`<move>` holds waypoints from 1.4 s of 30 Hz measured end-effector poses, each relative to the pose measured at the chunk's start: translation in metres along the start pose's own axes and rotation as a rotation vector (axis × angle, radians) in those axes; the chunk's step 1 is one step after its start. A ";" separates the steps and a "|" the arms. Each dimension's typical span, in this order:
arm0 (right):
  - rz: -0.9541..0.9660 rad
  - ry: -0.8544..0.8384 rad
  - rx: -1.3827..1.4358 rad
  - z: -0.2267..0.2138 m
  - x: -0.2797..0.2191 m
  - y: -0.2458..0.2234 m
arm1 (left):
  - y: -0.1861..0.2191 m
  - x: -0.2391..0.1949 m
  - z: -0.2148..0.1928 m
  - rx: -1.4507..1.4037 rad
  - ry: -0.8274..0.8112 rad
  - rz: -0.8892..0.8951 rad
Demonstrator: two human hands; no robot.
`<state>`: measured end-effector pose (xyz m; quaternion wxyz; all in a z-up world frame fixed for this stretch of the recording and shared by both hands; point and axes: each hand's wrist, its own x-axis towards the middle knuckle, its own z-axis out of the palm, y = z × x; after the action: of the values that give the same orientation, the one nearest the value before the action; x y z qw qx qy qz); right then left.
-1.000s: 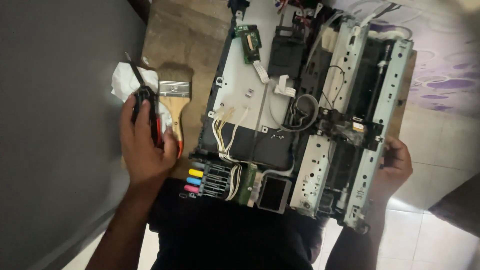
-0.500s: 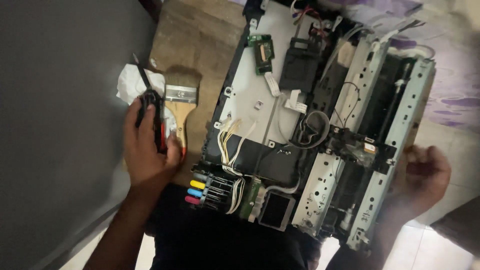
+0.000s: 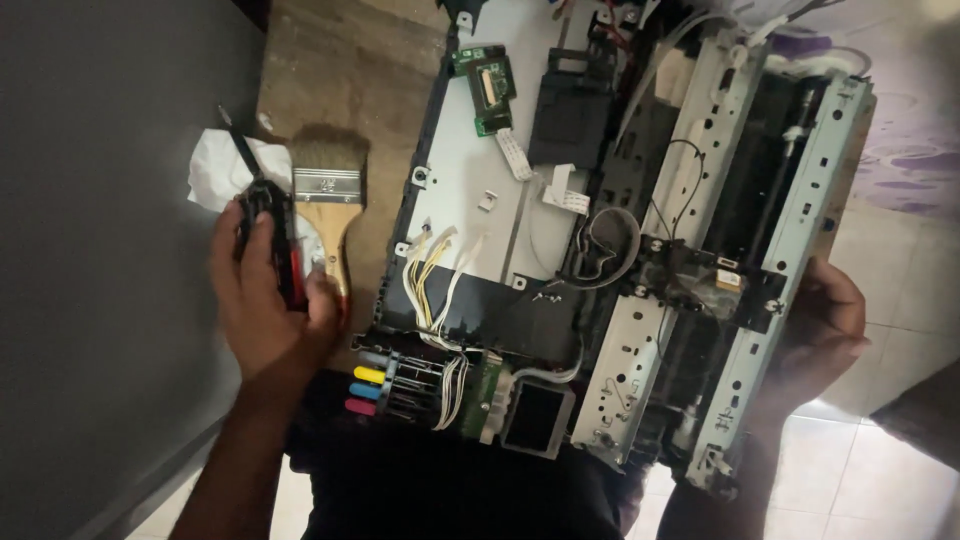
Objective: The person removes a small mechanical component from the interior of a disassembled printer, detaches a wire from it, and then reinserts the component back into the printer chassis.
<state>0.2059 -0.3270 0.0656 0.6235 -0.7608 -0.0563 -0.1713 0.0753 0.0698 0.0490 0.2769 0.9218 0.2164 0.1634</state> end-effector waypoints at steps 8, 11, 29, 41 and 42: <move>-0.020 -0.054 0.007 -0.003 0.000 -0.002 | -0.002 0.005 -0.006 -0.073 0.103 -0.006; -0.013 -0.041 0.032 0.001 -0.002 -0.012 | -0.018 -0.009 -0.001 -0.093 0.265 0.153; 0.034 -0.043 -0.085 -0.002 -0.012 -0.021 | -0.003 0.008 -0.011 -0.069 0.026 0.116; -0.051 -0.138 -0.007 -0.024 -0.002 0.012 | -0.001 0.006 -0.006 -0.058 0.071 0.203; -0.050 -0.138 -0.009 -0.024 -0.004 0.010 | 0.000 0.006 -0.007 -0.059 0.069 0.202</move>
<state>0.2005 -0.3517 0.0585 0.6102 -0.7719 -0.1174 -0.1341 0.0772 0.0758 0.0553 0.2785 0.9242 0.1270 0.2283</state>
